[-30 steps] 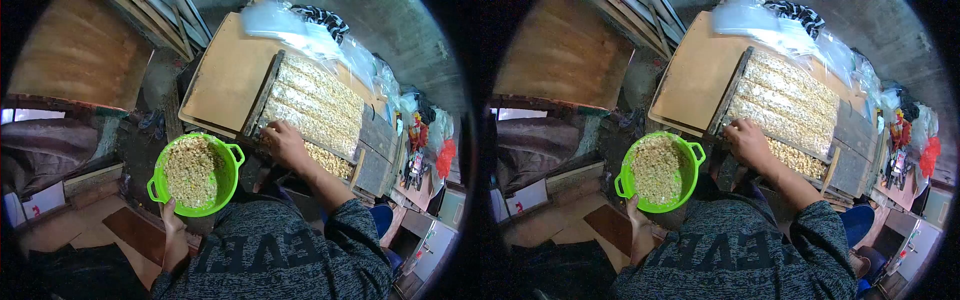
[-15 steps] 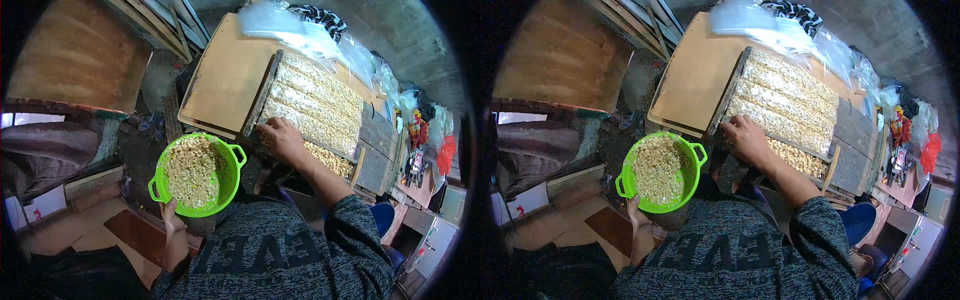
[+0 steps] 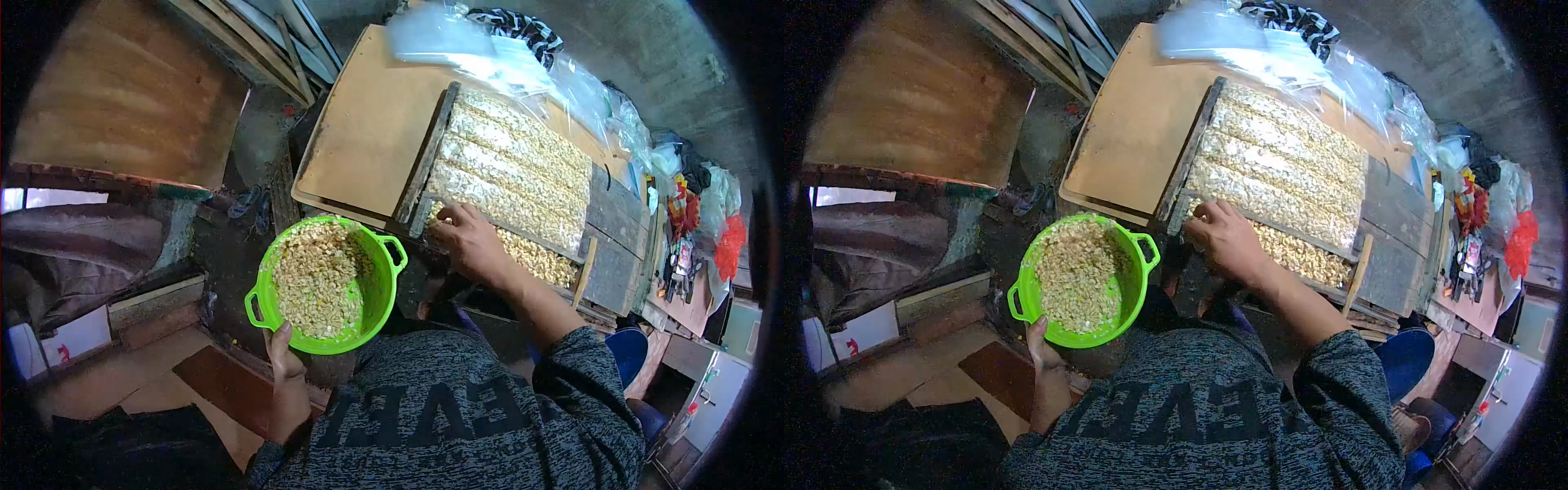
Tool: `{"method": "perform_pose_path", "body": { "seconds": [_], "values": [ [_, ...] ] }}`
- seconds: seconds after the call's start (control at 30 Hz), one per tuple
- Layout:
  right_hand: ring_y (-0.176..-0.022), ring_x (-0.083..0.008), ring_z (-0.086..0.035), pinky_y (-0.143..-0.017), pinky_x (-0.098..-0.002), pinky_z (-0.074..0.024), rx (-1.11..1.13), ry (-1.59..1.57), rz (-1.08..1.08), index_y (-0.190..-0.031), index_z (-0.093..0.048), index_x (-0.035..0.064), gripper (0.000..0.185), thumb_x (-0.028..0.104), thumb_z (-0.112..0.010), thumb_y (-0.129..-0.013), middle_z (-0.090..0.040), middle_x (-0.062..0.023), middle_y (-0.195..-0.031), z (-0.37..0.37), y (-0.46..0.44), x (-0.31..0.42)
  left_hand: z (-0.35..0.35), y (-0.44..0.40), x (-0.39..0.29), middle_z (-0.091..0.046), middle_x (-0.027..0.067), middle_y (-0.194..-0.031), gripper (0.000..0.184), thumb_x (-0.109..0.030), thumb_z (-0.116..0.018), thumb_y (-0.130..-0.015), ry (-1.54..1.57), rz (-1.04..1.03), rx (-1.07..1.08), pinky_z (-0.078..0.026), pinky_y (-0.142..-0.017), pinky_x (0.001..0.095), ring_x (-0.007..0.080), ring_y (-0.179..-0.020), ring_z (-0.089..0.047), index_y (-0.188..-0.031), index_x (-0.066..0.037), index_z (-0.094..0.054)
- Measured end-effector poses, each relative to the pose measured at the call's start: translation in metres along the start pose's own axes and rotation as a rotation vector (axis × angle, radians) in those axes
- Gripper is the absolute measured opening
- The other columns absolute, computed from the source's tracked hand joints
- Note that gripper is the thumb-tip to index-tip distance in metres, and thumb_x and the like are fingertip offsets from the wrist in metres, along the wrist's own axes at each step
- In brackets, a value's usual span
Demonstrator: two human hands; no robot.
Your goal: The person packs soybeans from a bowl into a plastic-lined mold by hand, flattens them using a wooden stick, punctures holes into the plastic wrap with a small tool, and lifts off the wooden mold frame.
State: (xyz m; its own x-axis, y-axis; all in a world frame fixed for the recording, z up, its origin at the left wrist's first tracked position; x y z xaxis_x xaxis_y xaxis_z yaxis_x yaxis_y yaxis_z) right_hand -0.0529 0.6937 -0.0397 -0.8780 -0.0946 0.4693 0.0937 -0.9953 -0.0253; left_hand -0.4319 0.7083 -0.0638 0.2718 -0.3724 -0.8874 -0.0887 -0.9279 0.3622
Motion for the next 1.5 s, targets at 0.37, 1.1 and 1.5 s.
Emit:
{"method": "perform_pose_path", "body": {
  "seconds": [0.37, 1.1, 1.5],
  "values": [
    [-0.109, -0.0325, -0.06, -0.09, -0.0413, -0.0532, -0.023, -0.245, 0.263, -0.119, -0.064, 0.0068, 0.042, 0.01, -0.067, -0.078, -0.06, -0.0156, -0.123, 0.013, 0.019, 0.121, -0.052, 0.027, -0.041, -0.051, 0.0192, -0.136, 0.08, -0.015, -0.062, -0.077, -0.088, -0.018, 0.243, -0.044, -0.105, 0.045, 0.0297, -0.12, -0.056, -0.15, 0.0, -0.031],
    [-0.083, -0.0227, -0.063, -0.074, -0.0425, -0.0504, 0.528, -1.45, -0.236, -0.101, -0.069, 0.0011, 0.041, 0.038, -0.053, -0.096, -0.069, -0.0104, -0.095, -0.044, 0.074, 0.13, -0.096, 0.049, -0.013, -0.066, 0.0168, -0.115, 0.047, -0.021, -0.042, -0.093, -0.435, -0.032, 0.483, -0.051, -0.089, 0.0381, 0.0271, -0.098, -0.065, -0.127, 0.007, -0.055],
    [-0.069, -0.0113, -0.054, -0.062, -0.0282, -0.0455, -0.233, -1.929, -0.766, -0.097, -0.062, 0.0086, 0.018, 0.024, -0.054, -0.098, -0.058, 0.001, -0.079, 0.072, 0.118, -0.01, -0.098, 0.056, -0.011, -0.058, 0.0225, -0.131, 0.055, -0.026, -0.043, -0.093, -0.133, 0.073, 0.369, -0.049, -0.101, 0.0445, 0.0328, -0.118, -0.06, -0.136, 0.008, -0.048]
  ]
}}
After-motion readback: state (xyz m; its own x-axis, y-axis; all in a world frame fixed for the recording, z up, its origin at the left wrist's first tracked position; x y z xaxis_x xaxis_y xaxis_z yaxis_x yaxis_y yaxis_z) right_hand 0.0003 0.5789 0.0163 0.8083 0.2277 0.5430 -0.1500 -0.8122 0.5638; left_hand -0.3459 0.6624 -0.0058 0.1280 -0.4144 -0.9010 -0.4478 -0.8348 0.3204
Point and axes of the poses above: each hand's wrist, its own y-axis away from the middle knuckle, its own z-axis out of the back of the hand, x = y × z, the point moved 4 cm from there along -y, towards the middle knuckle
